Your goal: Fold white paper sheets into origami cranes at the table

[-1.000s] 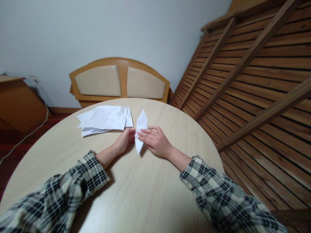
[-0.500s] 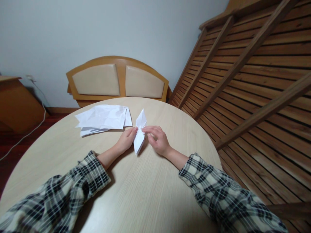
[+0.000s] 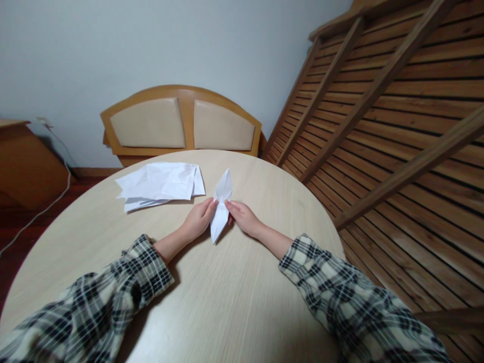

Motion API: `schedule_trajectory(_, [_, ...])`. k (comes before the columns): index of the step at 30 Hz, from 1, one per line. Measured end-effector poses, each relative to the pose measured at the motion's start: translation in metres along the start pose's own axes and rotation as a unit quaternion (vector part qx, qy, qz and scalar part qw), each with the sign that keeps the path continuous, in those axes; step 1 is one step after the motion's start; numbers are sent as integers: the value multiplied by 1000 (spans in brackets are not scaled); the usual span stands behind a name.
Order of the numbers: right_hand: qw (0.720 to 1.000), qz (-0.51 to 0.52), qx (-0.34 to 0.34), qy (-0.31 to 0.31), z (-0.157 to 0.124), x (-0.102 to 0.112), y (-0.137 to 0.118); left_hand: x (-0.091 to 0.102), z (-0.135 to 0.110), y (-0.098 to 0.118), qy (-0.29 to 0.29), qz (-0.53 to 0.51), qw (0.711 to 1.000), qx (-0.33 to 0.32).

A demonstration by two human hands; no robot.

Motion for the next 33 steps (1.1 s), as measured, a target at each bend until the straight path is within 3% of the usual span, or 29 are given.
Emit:
schedule_trajectory(14, [996,-66,-22,48,-1,5,3,-1,0,-5,-5,-36,999,20])
schedule_trajectory(27, [995,-87,-18,34,-2,4,1,-5,-1,0,-32,-58,997,43])
schedule_trajectory(33, [996,-82,6,41,-2,4,0,-2,0,2,-17,-38,998,42])
Point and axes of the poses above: each hand's wrist, its own z-axis towards the middle knuckle, its own x-axis out of the back of the hand, y = z × x, the point moved 7 cm from there along z, towards the middle knuckle, and after that the axes turned 10 degrees about -x, right-handed, at the moved point
